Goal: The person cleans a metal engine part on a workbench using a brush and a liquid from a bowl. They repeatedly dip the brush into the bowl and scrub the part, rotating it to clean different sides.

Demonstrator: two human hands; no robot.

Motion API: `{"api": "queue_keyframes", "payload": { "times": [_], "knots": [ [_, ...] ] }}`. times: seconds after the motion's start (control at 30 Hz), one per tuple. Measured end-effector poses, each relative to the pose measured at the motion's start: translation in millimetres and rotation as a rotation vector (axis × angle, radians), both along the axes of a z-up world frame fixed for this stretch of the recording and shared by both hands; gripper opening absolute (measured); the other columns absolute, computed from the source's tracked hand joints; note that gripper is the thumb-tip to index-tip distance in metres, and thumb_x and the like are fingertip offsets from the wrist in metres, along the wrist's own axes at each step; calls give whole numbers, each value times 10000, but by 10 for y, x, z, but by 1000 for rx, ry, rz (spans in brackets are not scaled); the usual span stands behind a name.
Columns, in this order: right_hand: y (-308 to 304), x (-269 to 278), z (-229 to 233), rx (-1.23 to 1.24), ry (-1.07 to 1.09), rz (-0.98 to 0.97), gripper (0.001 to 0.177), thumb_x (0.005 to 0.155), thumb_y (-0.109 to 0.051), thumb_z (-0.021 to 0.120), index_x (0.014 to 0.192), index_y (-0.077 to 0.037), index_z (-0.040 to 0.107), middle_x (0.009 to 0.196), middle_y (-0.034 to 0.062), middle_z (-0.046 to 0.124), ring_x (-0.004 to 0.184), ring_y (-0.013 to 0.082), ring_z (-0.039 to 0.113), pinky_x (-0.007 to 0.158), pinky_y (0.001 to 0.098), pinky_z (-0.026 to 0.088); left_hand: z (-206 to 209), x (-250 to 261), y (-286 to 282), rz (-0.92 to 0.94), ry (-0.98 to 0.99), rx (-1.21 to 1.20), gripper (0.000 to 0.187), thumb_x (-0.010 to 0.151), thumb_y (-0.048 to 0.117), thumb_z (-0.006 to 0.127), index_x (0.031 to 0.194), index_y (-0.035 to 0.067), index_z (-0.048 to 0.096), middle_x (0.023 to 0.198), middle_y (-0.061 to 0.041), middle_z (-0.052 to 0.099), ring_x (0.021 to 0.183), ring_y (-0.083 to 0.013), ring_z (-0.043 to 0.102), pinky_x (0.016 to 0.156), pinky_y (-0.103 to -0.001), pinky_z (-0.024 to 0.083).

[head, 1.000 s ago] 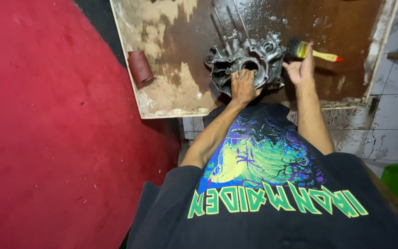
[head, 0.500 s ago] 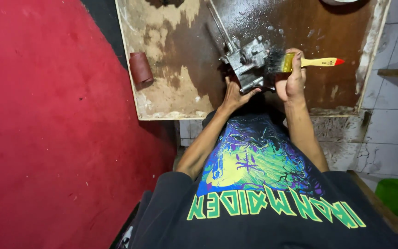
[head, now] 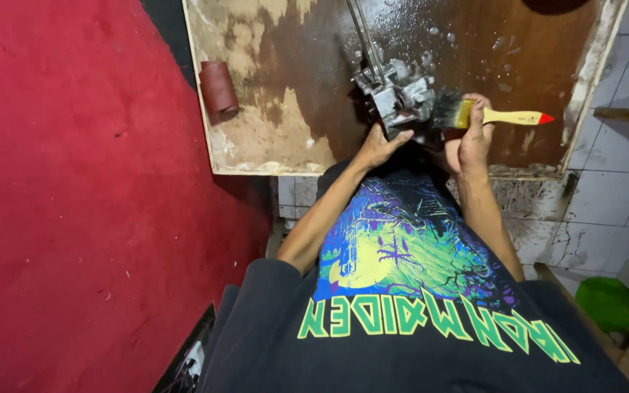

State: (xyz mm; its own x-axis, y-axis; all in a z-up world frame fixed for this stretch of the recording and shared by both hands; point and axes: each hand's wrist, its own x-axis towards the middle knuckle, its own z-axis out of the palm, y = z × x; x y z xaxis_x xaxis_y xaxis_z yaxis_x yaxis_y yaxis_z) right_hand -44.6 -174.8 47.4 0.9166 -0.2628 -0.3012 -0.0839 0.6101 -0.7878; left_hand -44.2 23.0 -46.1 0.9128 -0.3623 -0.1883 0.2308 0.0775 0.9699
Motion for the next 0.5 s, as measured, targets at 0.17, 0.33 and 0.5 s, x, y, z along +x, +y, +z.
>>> {"api": "queue_keyframes", "payload": {
  "times": [0.17,0.33,0.5],
  "knots": [
    [139,86,-94,-36,-23,31,296,1110,-364,597,1182,-77,609,1093,18,597,1026,129,568,951,303,502,-282,346,214,0,-70,7,410,942,300,747,1239,36,646,1143,-53,712,1067,-170,628,974,-352,534],
    [149,309,-139,-88,-68,31,299,1125,-330,601,1214,-45,621,1163,33,614,1080,130,575,1001,300,500,-198,633,206,15,24,-82,482,912,328,788,1254,38,611,1098,-45,696,1017,-164,624,924,-360,548],
    [-95,417,-116,-322,-31,-45,292,1111,-323,626,1133,-33,651,1072,49,644,975,142,608,902,343,542,-301,741,124,-56,-19,68,555,885,422,814,1240,24,659,1153,-56,721,1072,-193,649,973,-363,543]
  ]
}}
